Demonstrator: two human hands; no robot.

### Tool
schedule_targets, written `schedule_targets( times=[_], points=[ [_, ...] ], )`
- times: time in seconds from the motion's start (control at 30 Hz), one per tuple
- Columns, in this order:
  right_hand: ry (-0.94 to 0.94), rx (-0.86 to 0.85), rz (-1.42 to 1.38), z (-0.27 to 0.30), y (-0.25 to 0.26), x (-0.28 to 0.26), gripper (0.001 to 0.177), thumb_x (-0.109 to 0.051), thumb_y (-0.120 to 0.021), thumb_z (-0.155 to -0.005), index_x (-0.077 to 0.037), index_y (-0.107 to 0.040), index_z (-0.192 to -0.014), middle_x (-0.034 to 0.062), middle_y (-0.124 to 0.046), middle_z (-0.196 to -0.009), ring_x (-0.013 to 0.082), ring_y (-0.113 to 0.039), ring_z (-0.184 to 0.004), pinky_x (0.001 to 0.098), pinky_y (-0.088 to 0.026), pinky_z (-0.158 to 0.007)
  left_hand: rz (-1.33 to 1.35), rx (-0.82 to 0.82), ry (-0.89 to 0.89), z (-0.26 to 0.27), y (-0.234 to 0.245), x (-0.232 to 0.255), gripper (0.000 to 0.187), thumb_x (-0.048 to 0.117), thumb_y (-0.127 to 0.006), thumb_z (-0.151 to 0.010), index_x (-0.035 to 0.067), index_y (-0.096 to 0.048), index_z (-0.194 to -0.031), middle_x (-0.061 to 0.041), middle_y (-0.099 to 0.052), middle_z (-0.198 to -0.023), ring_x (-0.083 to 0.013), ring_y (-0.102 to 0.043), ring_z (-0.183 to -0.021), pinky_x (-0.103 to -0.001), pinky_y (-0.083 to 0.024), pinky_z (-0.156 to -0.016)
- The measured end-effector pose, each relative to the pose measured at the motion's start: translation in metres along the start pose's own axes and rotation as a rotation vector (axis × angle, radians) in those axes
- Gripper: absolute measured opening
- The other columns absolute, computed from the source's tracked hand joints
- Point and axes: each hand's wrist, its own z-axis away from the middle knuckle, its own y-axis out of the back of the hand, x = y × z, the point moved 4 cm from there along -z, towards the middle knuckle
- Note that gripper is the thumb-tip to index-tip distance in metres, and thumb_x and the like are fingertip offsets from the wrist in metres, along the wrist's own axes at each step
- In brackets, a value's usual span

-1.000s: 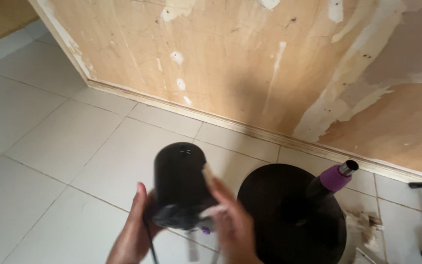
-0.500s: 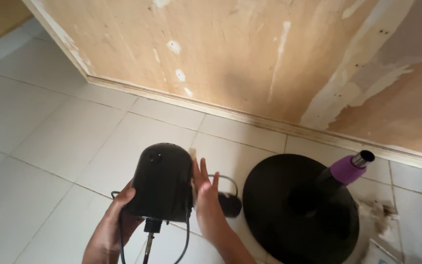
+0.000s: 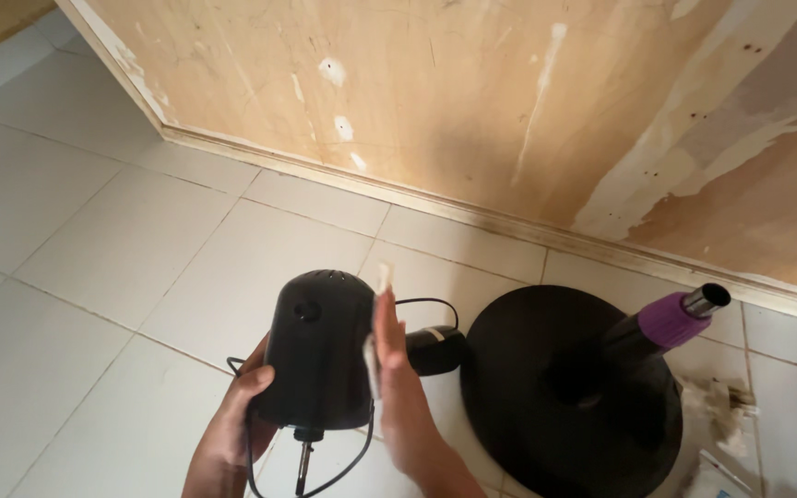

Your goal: The person wipes the motor housing of a standing fan with a cloth, then attaches the motor to the stand, secures the front grille, and installs the fan blades. The fan is fully assembled by the end of the clip.

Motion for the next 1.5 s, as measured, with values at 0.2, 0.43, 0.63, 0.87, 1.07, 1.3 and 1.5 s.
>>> schedule_targets(
  times=[0.2,0.43,0.63,0.87,1.07,1.3,1.5],
  points=[
    [0.245,-0.164,0.576,0.016,-0.025,-0.079,0.061,-0.035,-0.016,-0.113,-0.004,-0.019,-0.165,0.0142,-0.019,-0.175,0.031,-0.009,-0.167,0.0429,-0.007,-0.135,0.043,-0.077,-0.067,-0.018,-0.009,0.002,0.102,0.044,-0.076,-0.071,-0.002,-0.04,-0.155,-0.024,-0.06,-0.137,-0.0331,-0.06,-0.119,-0.044,-0.053,-0.096],
    [-0.042,-0.108,0.303,-0.024,0.031,-0.025,0.062,-0.029,-0.021,-0.11,0.003,-0.013,-0.163,0.0217,-0.01,-0.173,0.036,-0.004,-0.16,0.0468,-0.008,-0.128,-0.062,-0.083,-0.057,-0.015,-0.033,-0.005,0.11,0.049,-0.075,-0.063,0.001,-0.039,-0.155,-0.024,-0.062,-0.137,-0.0351,-0.064,-0.123,-0.043,-0.057,-0.097],
    [0.287,-0.07,0.417,-0.033,0.029,-0.123,0.055,-0.028,-0.029,-0.113,0.001,-0.037,-0.159,0.0208,-0.034,-0.169,0.0367,-0.022,-0.163,0.05,-0.015,-0.132,-0.003,-0.095,-0.051,-0.023,-0.05,-0.002,0.098,0.035,-0.074,-0.072,0.004,-0.036,-0.157,-0.022,-0.059,-0.141,-0.033,-0.06,-0.128,-0.043,-0.052,-0.102],
    [0.396,-0.073,0.851,-0.045,0.028,-0.144,0.054,-0.037,-0.045,-0.106,-0.006,-0.051,-0.149,0.0116,-0.047,-0.158,0.038,-0.029,-0.155,0.0641,-0.015,-0.124,0.063,-0.103,-0.052,-0.025,-0.055,-0.006,0.092,0.03,-0.07,-0.077,0.007,-0.033,-0.158,-0.019,-0.056,-0.146,-0.0309,-0.057,-0.131,-0.044,-0.048,-0.107],
    [0.333,0.011,0.925,-0.043,0.012,-0.138,0.056,-0.049,-0.038,-0.107,-0.015,-0.058,-0.146,0.0172,-0.034,-0.16,0.0426,-0.012,-0.154,0.0719,0.003,-0.119,0.074,-0.104,-0.074,-0.023,-0.062,-0.008,0.09,0.03,-0.067,-0.079,0.007,-0.031,-0.159,-0.02,-0.055,-0.148,-0.0321,-0.057,-0.133,-0.043,-0.048,-0.108],
    [0.236,0.017,0.862,-0.041,0.035,-0.107,0.064,-0.044,-0.011,-0.113,-0.026,-0.065,-0.144,0.0227,-0.006,-0.17,0.0496,0.014,-0.155,0.0752,0.013,-0.115,0.074,-0.172,-0.073,-0.021,-0.075,-0.019,0.098,0.019,-0.072,-0.073,0.01,-0.028,-0.16,-0.02,-0.051,-0.151,-0.0324,-0.053,-0.137,-0.045,-0.045,-0.111],
    [0.032,-0.032,0.274,-0.029,0.088,-0.057,0.095,-0.066,0.001,-0.106,-0.01,-0.067,-0.142,0.013,-0.04,-0.168,0.0303,0.008,-0.167,0.05,0.007,-0.127,0.086,-0.209,-0.082,-0.025,-0.08,-0.023,0.103,0.02,-0.081,-0.07,0.008,-0.031,-0.159,-0.019,-0.049,-0.154,-0.0308,-0.048,-0.143,-0.044,-0.038,-0.117]
  ],
)
